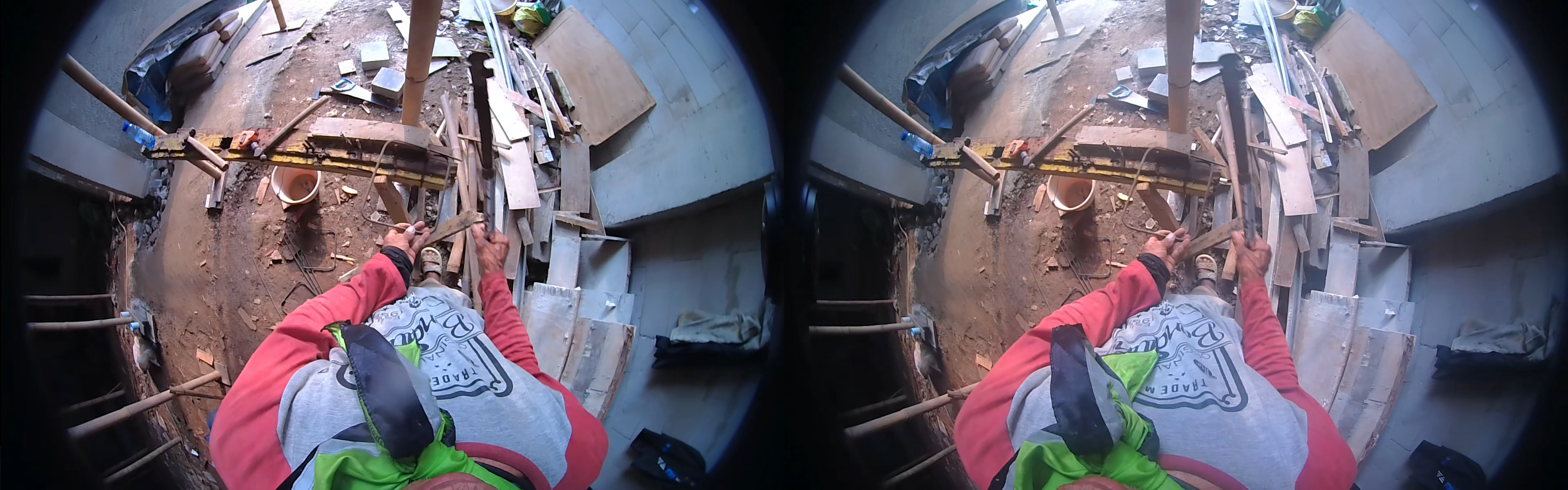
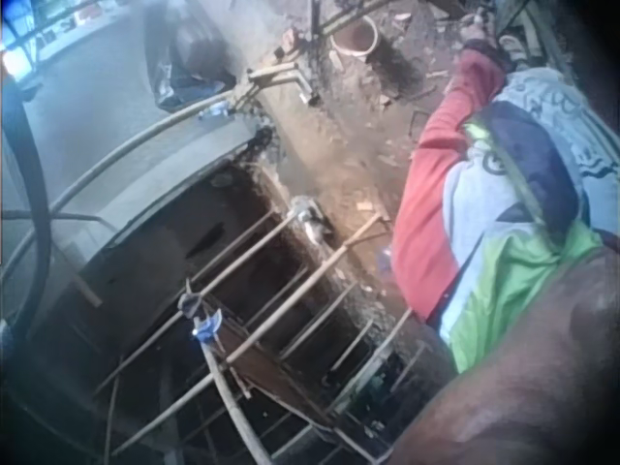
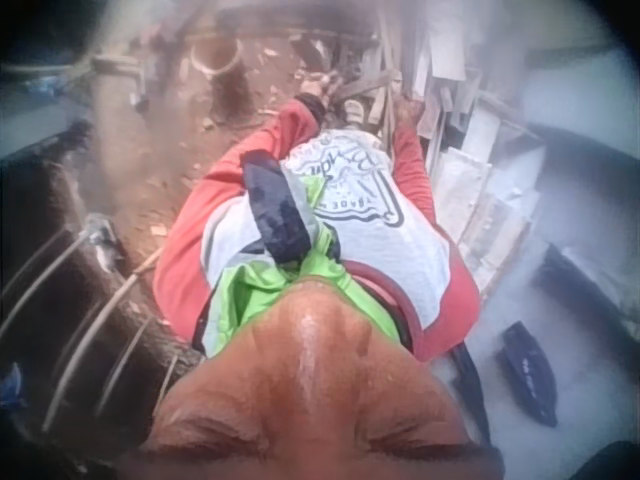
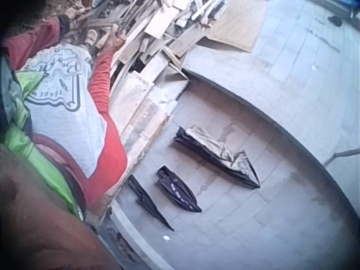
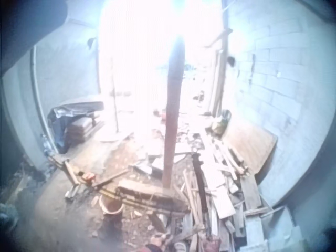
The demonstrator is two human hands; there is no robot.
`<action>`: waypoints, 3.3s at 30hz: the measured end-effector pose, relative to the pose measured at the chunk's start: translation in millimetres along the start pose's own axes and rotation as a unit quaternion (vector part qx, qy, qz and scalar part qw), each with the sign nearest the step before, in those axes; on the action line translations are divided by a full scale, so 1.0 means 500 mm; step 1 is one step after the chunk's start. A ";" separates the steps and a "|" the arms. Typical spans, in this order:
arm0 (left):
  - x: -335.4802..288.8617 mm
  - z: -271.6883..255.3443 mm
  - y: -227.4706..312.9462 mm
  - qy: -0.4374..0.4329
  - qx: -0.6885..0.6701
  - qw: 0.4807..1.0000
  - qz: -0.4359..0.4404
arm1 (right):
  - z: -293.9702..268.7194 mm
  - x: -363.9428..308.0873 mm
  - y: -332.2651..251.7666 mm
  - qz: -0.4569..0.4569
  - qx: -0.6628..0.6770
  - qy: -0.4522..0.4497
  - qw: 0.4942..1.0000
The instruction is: The person repeatedly bends a metal rod into a rectangular shape using a wooden jig and a metal bar as a lever. The person adjusts the rod and applies force to form the corners, then places the finished piece aside.
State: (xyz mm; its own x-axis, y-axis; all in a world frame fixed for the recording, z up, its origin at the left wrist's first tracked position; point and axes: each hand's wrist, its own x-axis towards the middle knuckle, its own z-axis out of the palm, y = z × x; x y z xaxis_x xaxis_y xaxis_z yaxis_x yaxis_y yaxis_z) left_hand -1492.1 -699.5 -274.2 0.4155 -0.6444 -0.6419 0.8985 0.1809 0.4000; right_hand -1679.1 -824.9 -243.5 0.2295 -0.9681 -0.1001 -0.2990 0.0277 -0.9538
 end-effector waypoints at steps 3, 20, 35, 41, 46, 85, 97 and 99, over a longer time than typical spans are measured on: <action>-0.010 0.019 -0.020 0.004 -0.010 1.000 -0.010 | 0.085 0.045 0.037 0.035 0.136 -0.044 0.989; 0.130 -0.077 0.254 0.070 0.438 0.885 0.141 | 0.233 0.032 -0.058 0.149 0.202 -0.101 0.962; 0.105 0.042 0.274 0.172 0.586 0.736 0.293 | 0.186 0.016 -0.164 0.129 0.221 -0.092 0.962; 0.112 0.063 0.243 0.151 0.598 0.712 0.335 | 0.147 0.031 -0.215 0.148 0.230 -0.108 0.956; 0.052 0.112 0.299 0.166 0.585 0.706 0.363 | 0.169 0.039 -0.222 0.157 0.263 -0.099 0.947; 0.210 -0.048 0.314 0.135 0.837 0.497 0.184 | 0.276 0.018 -0.165 0.167 0.202 -0.079 0.962; 0.205 -0.049 0.297 0.155 0.770 0.547 0.290 | 0.318 0.144 -0.166 0.084 0.106 -0.060 0.989; 0.214 -0.056 0.302 0.149 0.789 0.536 0.261 | 0.319 0.164 -0.167 0.087 0.101 -0.064 0.989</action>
State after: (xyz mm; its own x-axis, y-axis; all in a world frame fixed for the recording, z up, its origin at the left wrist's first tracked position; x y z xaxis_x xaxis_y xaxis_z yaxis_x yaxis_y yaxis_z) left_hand -1308.2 -720.2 -300.8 0.7680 -0.6211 -0.1561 -0.4903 -0.7270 0.4806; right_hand -1487.5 -866.8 -217.1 0.3106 -0.9053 -0.2898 -0.1559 0.2522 -0.9550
